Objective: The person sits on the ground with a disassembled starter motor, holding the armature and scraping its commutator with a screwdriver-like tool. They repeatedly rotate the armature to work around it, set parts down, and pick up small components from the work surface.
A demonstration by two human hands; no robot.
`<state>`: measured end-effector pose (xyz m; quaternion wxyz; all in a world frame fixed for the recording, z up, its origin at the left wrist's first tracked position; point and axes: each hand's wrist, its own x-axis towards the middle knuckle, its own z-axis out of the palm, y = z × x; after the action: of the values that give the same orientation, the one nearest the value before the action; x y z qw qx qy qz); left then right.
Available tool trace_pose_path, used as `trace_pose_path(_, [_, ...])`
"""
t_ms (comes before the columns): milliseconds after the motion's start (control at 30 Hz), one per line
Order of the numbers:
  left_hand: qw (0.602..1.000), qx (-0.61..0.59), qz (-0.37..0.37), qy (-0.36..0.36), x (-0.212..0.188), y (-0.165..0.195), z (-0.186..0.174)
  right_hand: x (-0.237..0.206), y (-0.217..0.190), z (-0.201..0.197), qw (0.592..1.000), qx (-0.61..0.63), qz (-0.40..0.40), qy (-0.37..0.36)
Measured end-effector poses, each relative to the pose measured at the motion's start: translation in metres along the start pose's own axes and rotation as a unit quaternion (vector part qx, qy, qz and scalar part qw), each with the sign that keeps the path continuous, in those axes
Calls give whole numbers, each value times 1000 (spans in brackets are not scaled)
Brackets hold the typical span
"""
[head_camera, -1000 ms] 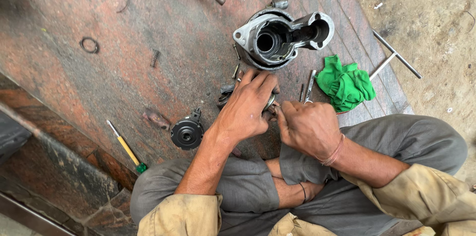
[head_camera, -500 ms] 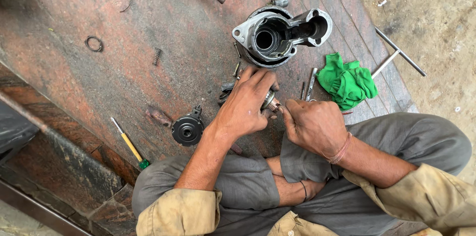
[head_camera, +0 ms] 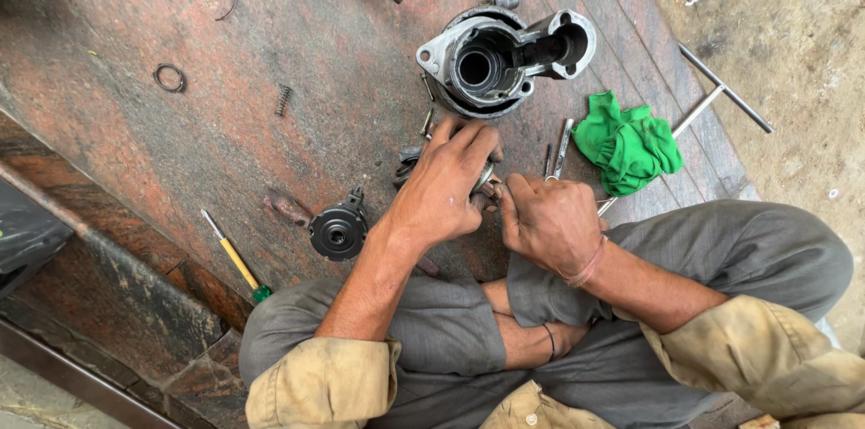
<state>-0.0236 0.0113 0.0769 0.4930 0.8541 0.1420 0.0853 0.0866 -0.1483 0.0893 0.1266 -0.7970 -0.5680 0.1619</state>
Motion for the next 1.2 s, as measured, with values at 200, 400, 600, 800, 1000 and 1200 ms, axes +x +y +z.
trace_pose_path(200, [1000, -1, -3, -2, 0, 0, 1, -3, 1, 7, 1000, -25, 0, 18])
trace_pose_path(400, [1000, 4, 3, 2, 0, -2, 3, -2, -2, 10, 999, -37, 3, 27])
trace_pose_path(600, [1000, -1, -4, 3, -1, -2, 1, 5, -3, -2, 998, -59, 0, -21])
trace_pose_path(800, [999, 8, -34, -17, -1, 0, -1, 5, -4, -19, 998, -49, 2, -40])
trace_pose_path(1000, [1000, -3, -29, -11, -1, 2, -1, 6, 7, -24, 998, 4, 12, -64])
trace_pose_path(1200, [1000, 17, -12, 0, -1, 0, 0, 12, 6, -17, 998, 20, 9, -58])
